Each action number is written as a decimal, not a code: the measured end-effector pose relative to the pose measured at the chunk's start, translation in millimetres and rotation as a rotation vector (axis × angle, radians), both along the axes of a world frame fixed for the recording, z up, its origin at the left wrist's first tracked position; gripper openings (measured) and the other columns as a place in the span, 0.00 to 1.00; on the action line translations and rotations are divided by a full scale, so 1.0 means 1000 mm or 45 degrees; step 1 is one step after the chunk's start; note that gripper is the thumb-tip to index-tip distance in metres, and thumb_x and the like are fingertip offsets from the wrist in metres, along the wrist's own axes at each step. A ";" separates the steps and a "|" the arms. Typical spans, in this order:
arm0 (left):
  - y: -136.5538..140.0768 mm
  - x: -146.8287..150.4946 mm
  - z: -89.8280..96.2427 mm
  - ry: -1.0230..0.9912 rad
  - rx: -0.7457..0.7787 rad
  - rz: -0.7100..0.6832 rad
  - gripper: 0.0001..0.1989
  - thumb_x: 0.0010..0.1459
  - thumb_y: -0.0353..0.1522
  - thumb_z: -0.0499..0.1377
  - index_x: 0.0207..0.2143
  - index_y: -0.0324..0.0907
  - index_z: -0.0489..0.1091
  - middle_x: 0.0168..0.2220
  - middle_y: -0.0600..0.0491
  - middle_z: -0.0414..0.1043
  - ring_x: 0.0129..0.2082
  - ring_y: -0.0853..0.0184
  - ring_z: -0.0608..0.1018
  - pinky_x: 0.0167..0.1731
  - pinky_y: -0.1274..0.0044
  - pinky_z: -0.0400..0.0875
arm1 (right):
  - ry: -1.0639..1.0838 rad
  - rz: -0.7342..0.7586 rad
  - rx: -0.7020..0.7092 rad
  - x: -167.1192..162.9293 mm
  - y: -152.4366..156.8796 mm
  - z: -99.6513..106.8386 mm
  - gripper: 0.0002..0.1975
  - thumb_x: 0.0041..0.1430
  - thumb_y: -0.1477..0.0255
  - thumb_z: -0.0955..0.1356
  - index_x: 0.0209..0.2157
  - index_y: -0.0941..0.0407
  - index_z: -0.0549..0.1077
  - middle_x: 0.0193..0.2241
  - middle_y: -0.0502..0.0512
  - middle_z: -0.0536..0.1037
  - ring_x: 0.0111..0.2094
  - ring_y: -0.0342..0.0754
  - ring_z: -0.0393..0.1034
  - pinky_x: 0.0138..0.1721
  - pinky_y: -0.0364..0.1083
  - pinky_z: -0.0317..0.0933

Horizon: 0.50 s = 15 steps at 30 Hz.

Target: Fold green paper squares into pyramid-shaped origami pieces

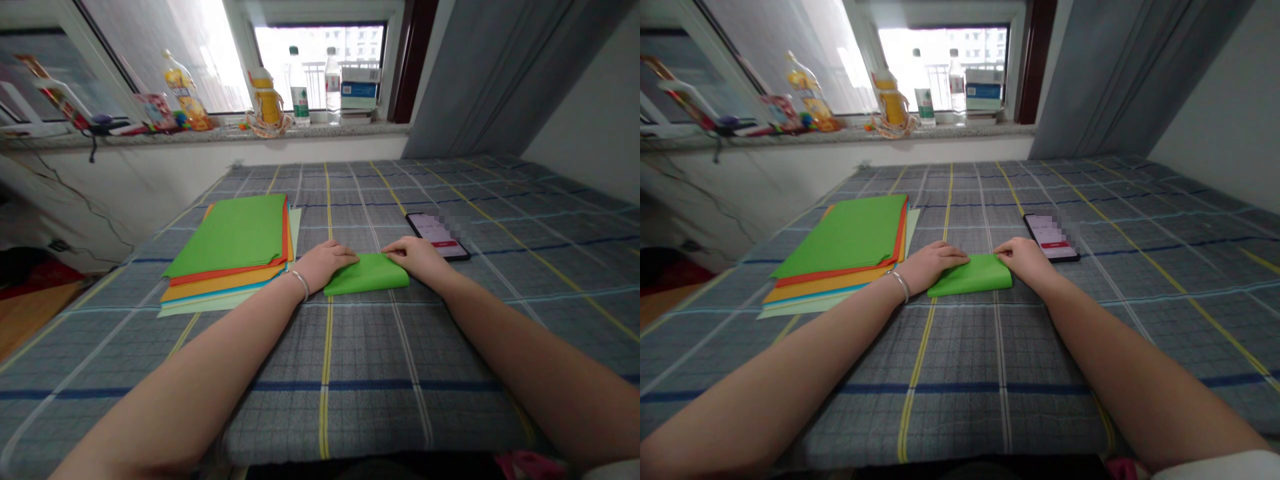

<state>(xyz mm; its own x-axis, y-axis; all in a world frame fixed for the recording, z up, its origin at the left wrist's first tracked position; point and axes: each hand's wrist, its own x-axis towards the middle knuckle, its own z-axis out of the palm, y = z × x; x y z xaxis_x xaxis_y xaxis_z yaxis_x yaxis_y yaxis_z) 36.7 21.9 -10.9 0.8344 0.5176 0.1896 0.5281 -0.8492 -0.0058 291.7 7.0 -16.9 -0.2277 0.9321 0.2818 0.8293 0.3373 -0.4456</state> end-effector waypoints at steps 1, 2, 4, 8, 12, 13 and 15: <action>0.001 0.000 0.001 0.025 -0.016 -0.010 0.19 0.66 0.26 0.49 0.56 0.43 0.69 0.53 0.49 0.72 0.48 0.64 0.71 0.54 0.70 0.65 | 0.004 -0.005 -0.017 0.001 0.001 0.000 0.11 0.54 0.76 0.68 0.33 0.52 0.83 0.33 0.53 0.83 0.34 0.51 0.76 0.38 0.49 0.69; 0.001 0.001 0.001 0.045 -0.023 -0.007 0.18 0.67 0.27 0.49 0.56 0.42 0.69 0.53 0.49 0.72 0.49 0.64 0.71 0.54 0.70 0.66 | 0.007 -0.011 -0.042 0.001 0.002 0.000 0.11 0.53 0.76 0.67 0.34 0.52 0.83 0.33 0.54 0.83 0.34 0.50 0.76 0.38 0.49 0.69; 0.000 0.002 0.004 0.077 -0.025 0.010 0.18 0.66 0.27 0.49 0.56 0.41 0.69 0.53 0.48 0.73 0.49 0.63 0.71 0.53 0.71 0.66 | 0.028 -0.020 -0.067 0.003 0.003 0.002 0.12 0.52 0.78 0.68 0.36 0.53 0.82 0.34 0.54 0.82 0.33 0.50 0.75 0.37 0.48 0.69; -0.004 0.005 0.009 0.102 -0.033 0.045 0.18 0.65 0.26 0.51 0.55 0.42 0.70 0.51 0.48 0.75 0.49 0.64 0.73 0.52 0.71 0.67 | 0.091 0.210 0.067 0.002 0.003 0.013 0.18 0.50 0.80 0.67 0.41 0.51 0.80 0.42 0.54 0.80 0.41 0.49 0.74 0.44 0.50 0.68; -0.004 0.006 0.011 0.095 -0.058 0.087 0.18 0.64 0.25 0.52 0.53 0.45 0.72 0.51 0.49 0.75 0.48 0.65 0.74 0.51 0.73 0.68 | 0.028 0.352 -0.114 -0.004 -0.001 0.019 0.15 0.58 0.75 0.66 0.44 0.50 0.80 0.39 0.52 0.82 0.38 0.47 0.75 0.40 0.47 0.67; -0.004 0.006 0.011 0.100 -0.064 0.087 0.18 0.64 0.25 0.53 0.53 0.45 0.72 0.51 0.49 0.75 0.49 0.65 0.74 0.51 0.73 0.68 | -0.016 0.376 -0.151 -0.006 -0.002 0.019 0.14 0.58 0.72 0.66 0.43 0.49 0.80 0.38 0.52 0.82 0.37 0.48 0.75 0.39 0.47 0.67; -0.003 0.007 0.012 0.120 -0.067 0.081 0.18 0.64 0.26 0.53 0.53 0.45 0.72 0.51 0.50 0.75 0.49 0.66 0.74 0.52 0.74 0.67 | -0.091 0.413 -0.180 -0.008 -0.003 0.019 0.12 0.58 0.68 0.67 0.43 0.49 0.80 0.38 0.52 0.82 0.38 0.49 0.75 0.39 0.47 0.67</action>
<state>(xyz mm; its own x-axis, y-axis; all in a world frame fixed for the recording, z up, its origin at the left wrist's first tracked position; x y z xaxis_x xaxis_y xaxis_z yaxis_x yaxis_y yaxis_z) 43.4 18.6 0.9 0.8124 0.5772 0.0831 0.5801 -0.8144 -0.0145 283.5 4.3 1.7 -0.5322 0.8369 0.1278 0.7201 0.5269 -0.4515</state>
